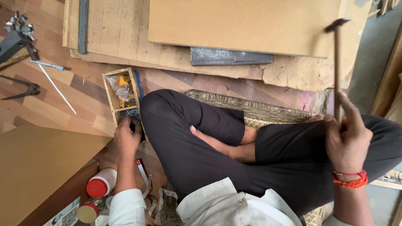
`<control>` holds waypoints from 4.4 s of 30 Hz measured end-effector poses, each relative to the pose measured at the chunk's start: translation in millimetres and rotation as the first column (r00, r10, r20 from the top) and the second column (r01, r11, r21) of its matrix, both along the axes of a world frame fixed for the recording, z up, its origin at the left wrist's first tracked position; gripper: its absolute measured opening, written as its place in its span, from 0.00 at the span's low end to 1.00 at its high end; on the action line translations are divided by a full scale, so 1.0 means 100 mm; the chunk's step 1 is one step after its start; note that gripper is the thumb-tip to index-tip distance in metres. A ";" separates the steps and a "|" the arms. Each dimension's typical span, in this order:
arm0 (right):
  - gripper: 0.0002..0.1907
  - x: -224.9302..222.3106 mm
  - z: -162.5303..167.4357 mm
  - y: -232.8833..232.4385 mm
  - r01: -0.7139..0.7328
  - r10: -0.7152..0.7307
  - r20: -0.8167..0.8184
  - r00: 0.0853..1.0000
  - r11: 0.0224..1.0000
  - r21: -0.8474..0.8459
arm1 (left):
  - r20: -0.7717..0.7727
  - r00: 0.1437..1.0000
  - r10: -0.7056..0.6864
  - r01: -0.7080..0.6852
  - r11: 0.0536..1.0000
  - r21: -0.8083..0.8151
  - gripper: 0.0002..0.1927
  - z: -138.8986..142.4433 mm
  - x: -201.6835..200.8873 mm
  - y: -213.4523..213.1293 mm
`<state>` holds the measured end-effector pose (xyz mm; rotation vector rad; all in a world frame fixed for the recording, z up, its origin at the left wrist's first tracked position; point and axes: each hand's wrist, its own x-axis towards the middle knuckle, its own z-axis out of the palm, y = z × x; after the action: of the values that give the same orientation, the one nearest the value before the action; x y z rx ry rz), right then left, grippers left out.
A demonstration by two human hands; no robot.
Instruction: The person assembles a wooden frame by attaching a rectangular board to a wooden frame using a hammer and nails. They repeatedly pick up nails, position the board, and hammer nails into the frame to secure it.
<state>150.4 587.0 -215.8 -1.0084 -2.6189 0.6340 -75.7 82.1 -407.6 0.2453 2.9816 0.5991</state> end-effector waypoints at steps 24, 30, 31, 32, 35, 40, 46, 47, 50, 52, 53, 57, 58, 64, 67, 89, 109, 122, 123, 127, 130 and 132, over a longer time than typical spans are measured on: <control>0.21 -0.02 -0.16 -0.28 -0.217 0.224 -0.190 0.956 0.975 0.057 | -0.342 0.852 -0.396 0.521 0.703 0.484 0.04 0.99 -1.04 3.24; 0.25 -0.20 -0.27 -0.46 -0.368 0.369 -0.046 0.928 0.929 0.034 | -0.369 0.798 -0.477 0.601 0.682 0.418 0.09 0.74 -1.08 3.36; 0.25 -0.23 -0.26 -0.48 -0.372 0.374 -0.071 0.925 0.928 0.031 | -0.361 0.799 -0.482 0.600 0.683 0.417 0.09 0.72 -1.08 3.35; 0.25 -0.26 -0.25 -0.50 -0.382 0.383 -0.097 0.919 0.924 0.029 | -0.354 0.802 -0.482 0.596 0.688 0.414 0.09 0.71 -1.08 3.33; 0.24 -0.36 -0.21 -0.53 -0.405 0.395 -0.199 0.897 0.914 -0.015 | -0.344 0.801 -0.489 0.598 0.681 0.423 0.09 0.71 -1.09 3.35; 0.24 -0.41 -0.17 -0.54 -0.422 0.418 -0.116 0.901 0.906 -0.013 | -0.323 0.805 -0.497 0.593 0.680 0.430 0.08 0.70 -1.12 3.34; 0.18 -0.38 -0.18 -0.57 -0.330 0.309 -0.324 0.894 0.944 -0.011 | -0.321 0.802 -0.504 0.598 0.676 0.431 0.15 0.67 -1.16 3.27; 0.21 -0.38 -0.19 -0.57 -0.371 0.365 -0.135 0.921 0.929 -0.014 | -0.301 0.810 -0.504 0.587 0.684 0.433 0.18 0.67 -1.15 3.27; 0.22 -0.40 -0.22 -0.55 -0.396 0.393 -0.211 0.895 0.918 0.027 | -0.348 0.813 -0.466 0.576 0.730 0.369 0.21 0.69 -1.11 3.29; 0.19 -0.40 -0.25 -0.55 -0.377 0.372 -0.414 0.830 0.923 0.073 | -0.377 0.795 -0.476 0.602 0.701 0.383 0.22 0.70 -1.09 3.28; 0.17 -0.40 -0.27 -0.55 -0.357 0.361 -0.487 0.795 0.928 0.105 | -0.388 0.786 -0.482 0.614 0.684 0.393 0.22 0.70 -1.08 3.28; 0.28 -0.37 -0.34 -0.55 -0.477 0.480 -0.025 0.877 0.876 0.069 | -0.359 0.810 -0.464 0.583 0.707 0.401 0.25 0.68 -1.07 3.26; 0.27 -0.34 -0.34 -0.57 -0.455 0.463 -0.100 0.881 0.886 0.093 | -0.374 0.803 -0.464 0.591 0.701 0.399 0.25 0.68 -1.08 3.25; 0.29 -0.31 -0.45 -0.60 -0.413 0.422 -0.286 0.860 0.906 0.094 | -0.372 0.814 -0.446 0.571 0.731 0.373 0.23 0.75 -1.04 3.29; 0.32 -0.29 -0.50 -0.59 -0.392 0.390 0.052 0.919 0.919 0.045 | -0.393 0.809 -0.437 0.569 0.750 0.337 0.22 0.82 -0.98 3.24; 0.26 0.03 -0.17 -0.22 -0.126 0.120 -0.060 0.991 0.986 -0.106 | 0.170 0.985 0.012 -0.010 1.000 -0.014 0.14 0.16 0.02 0.20; 0.29 -0.17 -0.37 -0.46 -0.295 0.294 -0.031 0.955 0.955 -0.016 | -0.141 0.990 0.010 0.107 0.593 0.798 0.06 0.68 -0.57 1.25; 0.28 -0.15 -0.47 -0.45 -0.287 0.287 -0.040 0.957 0.958 -0.009 | -0.246 0.858 -0.452 0.512 0.704 0.493 0.07 1.06 -0.86 3.54; 0.27 -0.15 -0.47 -0.44 -0.291 0.291 -0.040 0.956 0.957 -0.006 | -0.339 0.823 -0.455 0.567 0.692 0.447 0.07 0.99 -0.88 3.59; 0.26 -0.15 -0.43 -0.45 -0.313 0.313 -0.060 0.948 0.950 0.017 | -0.437 0.742 -0.508 0.662 0.661 0.353 0.10 0.71 -0.94 3.59; 0.24 -0.18 -0.36 -0.48 -0.334 0.334 -0.103 0.937 0.942 0.025 | -0.398 0.748 -0.531 0.660 0.657 0.365 0.11 0.60 -0.96 3.55; 0.24 -0.21 -0.31 -0.49 -0.347 0.347 -0.165 0.923 0.937 0.029 | -0.387 0.754 -0.531 0.654 0.661 0.368 0.12 0.59 -0.96 3.54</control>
<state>129.9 537.6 -246.6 -0.4634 -2.6620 0.7604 -171.4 435.9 -348.7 1.3780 2.6097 1.2705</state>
